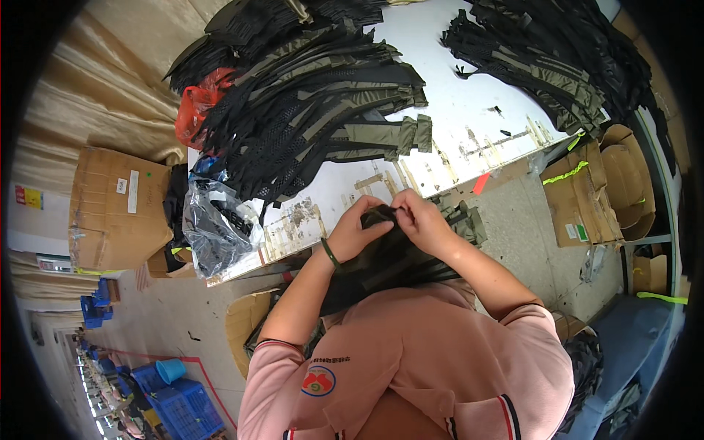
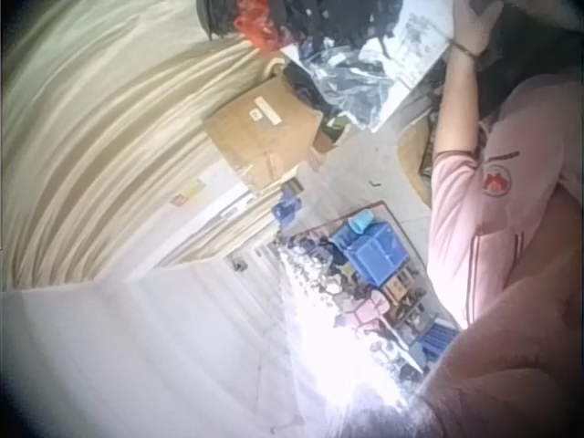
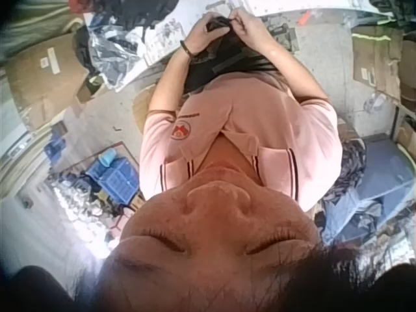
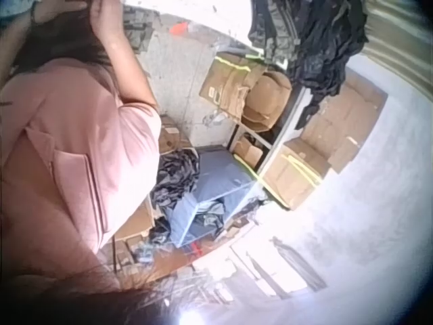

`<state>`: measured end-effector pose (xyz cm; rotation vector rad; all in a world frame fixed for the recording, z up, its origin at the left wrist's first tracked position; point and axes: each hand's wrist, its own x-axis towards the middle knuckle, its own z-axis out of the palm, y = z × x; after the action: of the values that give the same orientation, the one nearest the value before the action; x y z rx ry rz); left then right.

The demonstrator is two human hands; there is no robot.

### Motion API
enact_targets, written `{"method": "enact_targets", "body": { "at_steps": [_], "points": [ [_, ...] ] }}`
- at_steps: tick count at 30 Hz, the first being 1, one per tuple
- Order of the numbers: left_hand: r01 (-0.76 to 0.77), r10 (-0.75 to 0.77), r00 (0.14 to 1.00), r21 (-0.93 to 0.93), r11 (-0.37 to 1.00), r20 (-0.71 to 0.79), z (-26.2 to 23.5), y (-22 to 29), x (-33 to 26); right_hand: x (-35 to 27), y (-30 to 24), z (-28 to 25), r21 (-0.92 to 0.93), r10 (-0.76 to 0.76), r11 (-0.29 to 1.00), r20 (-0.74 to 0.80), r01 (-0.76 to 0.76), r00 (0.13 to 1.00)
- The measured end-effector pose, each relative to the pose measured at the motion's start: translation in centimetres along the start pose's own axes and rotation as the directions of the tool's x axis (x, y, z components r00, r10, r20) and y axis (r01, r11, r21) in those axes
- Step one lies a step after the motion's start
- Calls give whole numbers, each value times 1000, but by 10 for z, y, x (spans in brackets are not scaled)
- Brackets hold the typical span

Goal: The recorder is assembling or inspecting green and black mesh straps at a factory workbench.

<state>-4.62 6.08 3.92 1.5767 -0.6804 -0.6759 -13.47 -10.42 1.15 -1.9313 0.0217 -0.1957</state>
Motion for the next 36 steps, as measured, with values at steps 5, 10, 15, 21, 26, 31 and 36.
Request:
{"method": "enact_targets", "body": {
  "at_steps": [5,10,15,21,26,31,36],
  "points": [
    [328,-332,942,-73,942,-45,0,-6,2,14,-2,-8,416,254,893,-151,-172,955],
    [421,-439,898,-220,880,-35,-3,-6,6,11,-8,-9,-147,-169,976,-65,158,983],
    [394,-432,900,-313,864,-58,1,-10,4,27,-3,-25,358,158,925,-63,-126,985],
    [260,-310,926,234,937,214,-15,-38,-11,12,-24,-37,193,128,974,-45,-117,991],
    [72,-386,871,699,712,303,-32,-22,-47,-21,23,-106,-548,426,771,65,-325,902],
    [3,-454,841,838,546,293,-13,-64,-64,46,19,-102,-594,370,715,-127,-370,920],
    [-65,-613,719,910,409,327,3,-55,-48,170,31,-54,-779,-349,610,-100,145,932]
  ]
}}
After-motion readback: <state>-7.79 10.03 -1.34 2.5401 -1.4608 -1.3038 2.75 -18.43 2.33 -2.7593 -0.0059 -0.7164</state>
